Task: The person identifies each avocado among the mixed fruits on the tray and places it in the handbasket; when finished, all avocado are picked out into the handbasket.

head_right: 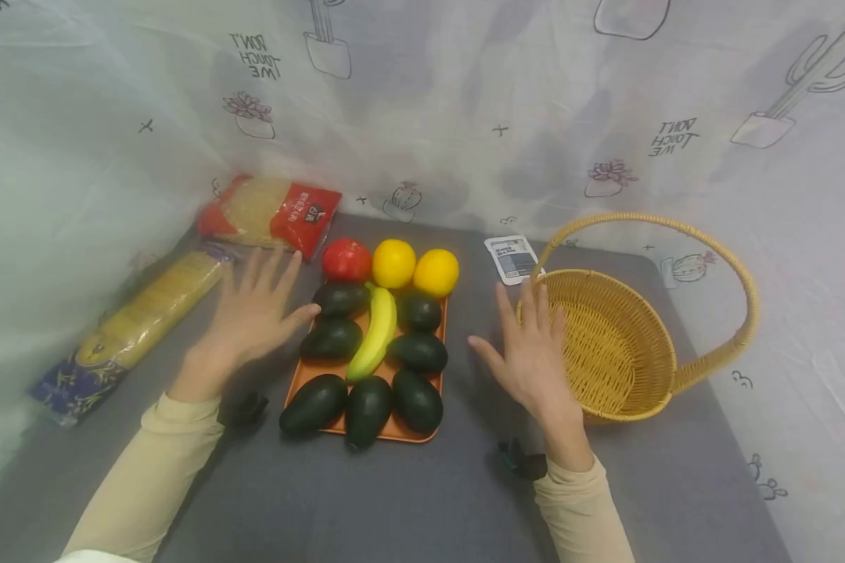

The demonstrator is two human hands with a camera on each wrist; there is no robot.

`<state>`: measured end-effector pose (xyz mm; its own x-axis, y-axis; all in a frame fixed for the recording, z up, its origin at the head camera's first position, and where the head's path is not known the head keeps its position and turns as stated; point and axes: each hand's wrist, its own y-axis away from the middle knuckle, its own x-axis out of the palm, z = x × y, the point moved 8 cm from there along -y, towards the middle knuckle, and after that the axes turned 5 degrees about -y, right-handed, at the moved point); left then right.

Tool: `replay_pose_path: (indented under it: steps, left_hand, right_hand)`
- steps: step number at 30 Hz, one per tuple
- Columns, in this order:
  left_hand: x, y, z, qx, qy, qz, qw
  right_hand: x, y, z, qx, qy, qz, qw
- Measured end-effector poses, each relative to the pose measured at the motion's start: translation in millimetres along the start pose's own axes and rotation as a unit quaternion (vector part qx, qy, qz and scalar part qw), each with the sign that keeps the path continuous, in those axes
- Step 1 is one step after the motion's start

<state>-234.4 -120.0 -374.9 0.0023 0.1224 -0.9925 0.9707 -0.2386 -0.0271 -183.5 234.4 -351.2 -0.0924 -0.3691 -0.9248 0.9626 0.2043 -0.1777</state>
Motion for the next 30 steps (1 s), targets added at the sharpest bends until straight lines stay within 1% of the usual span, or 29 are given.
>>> replay_pose_path:
  steps: [2,4,6,7,8,10,12,15,18,20,22,24,27,30]
  left_hand:
    - [-0.7,-3.2,2.3,0.0,0.031,-0.009,0.9995]
    - [0.5,-6.4,7.1,-0.005,0.082,-0.014,0.9965]
    - [4.7,-9.2,14.1,-0.016,0.139,-0.008,0.9901]
    - [8.4,-10.8,18.2,-0.023,0.166,0.001,0.9859]
    - [12.9,-12.0,21.9,-0.028,0.191,0.014,0.9812]
    - [23.0,-14.1,27.1,-0.028,0.228,0.046,0.9721]
    - [34.4,-15.8,29.7,-0.019,0.262,0.084,0.9613]
    - [50.2,-17.0,29.2,-0.001,0.314,0.139,0.9392]
    - [61.7,-16.2,26.1,0.016,0.347,0.176,0.921]
    - [66.2,-14.7,22.7,0.029,0.361,0.191,0.9122]
    - [68.8,-13.2,18.8,0.038,0.366,0.198,0.9085]
    - [69.5,-12.5,15.4,0.045,0.366,0.198,0.908]
    - [69.3,-12.4,12.6,0.042,0.359,0.195,0.9118]
    - [68.3,-12.2,10.9,0.041,0.357,0.19,0.9135]
  right_hand:
    - [-2,0.2,10,-0.027,-0.025,-0.023,0.9991]
    - [-2,1.1,21,-0.055,-0.053,-0.042,0.9962]
    - [-1,2.2,31,-0.072,-0.077,-0.048,0.9933]
    - [2,2.7,34,-0.075,-0.086,-0.044,0.9925]
    - [4,3.4,37,-0.077,-0.094,-0.037,0.9919]
    - [11,4.4,41,-0.074,-0.105,-0.016,0.9916]
    - [18,5.3,43,-0.07,-0.11,0.009,0.9914]
    - [29,6.5,44,-0.064,-0.106,0.04,0.9914]
    - [39,7.5,45,-0.06,-0.104,0.069,0.9903]
    - [45,7.9,46,-0.059,-0.103,0.086,0.9892]
    - [49,8.1,47,-0.055,-0.104,0.098,0.9882]
    - [53,7.6,46,-0.05,-0.107,0.106,0.9873]
    - [59,6.0,44,-0.041,-0.116,0.108,0.9865]
    - [64,4.1,43,-0.035,-0.121,0.101,0.9869]
